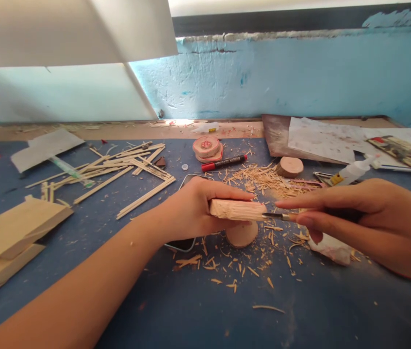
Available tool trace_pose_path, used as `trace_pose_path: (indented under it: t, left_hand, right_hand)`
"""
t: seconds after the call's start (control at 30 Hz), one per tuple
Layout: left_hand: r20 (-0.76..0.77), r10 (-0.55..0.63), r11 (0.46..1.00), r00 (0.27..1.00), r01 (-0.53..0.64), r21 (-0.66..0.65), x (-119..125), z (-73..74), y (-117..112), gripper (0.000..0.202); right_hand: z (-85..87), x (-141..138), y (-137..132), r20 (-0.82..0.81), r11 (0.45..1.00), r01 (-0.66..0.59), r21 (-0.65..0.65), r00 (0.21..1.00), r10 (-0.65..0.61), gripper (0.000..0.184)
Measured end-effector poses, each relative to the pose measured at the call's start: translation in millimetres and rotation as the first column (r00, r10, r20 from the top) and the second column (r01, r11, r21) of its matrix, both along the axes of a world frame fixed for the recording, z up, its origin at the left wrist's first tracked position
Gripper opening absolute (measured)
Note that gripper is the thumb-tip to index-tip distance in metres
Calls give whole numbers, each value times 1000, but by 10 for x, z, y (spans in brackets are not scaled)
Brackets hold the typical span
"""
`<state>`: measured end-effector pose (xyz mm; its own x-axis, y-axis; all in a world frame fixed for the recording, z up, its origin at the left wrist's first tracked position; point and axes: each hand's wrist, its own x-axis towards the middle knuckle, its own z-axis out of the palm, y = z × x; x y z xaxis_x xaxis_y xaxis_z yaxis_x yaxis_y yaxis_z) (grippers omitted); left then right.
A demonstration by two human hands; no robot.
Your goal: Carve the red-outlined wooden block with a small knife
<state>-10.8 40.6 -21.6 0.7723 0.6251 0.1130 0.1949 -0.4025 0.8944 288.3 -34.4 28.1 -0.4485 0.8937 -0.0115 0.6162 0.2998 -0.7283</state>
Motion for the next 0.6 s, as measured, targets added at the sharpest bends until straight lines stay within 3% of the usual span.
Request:
trace_pose_path:
  t: [0.27,0.47,0.6]
  left_hand:
    - [-96,5,999,995,-1,40,1,6,1,46]
    - [-120,-23,994,992,36,102,9,52,6,49]
    - [-188,-58,976,980,95,196,78,54,-31,28]
  right_hand:
    - [-25,-73,8,-42,999,-1,47,999,3,35]
    - [-64,-165,19,-73,999,27,20,997,-25,46]
    - [-137,-274,-40,-113,1000,-17,-25,994,14,40]
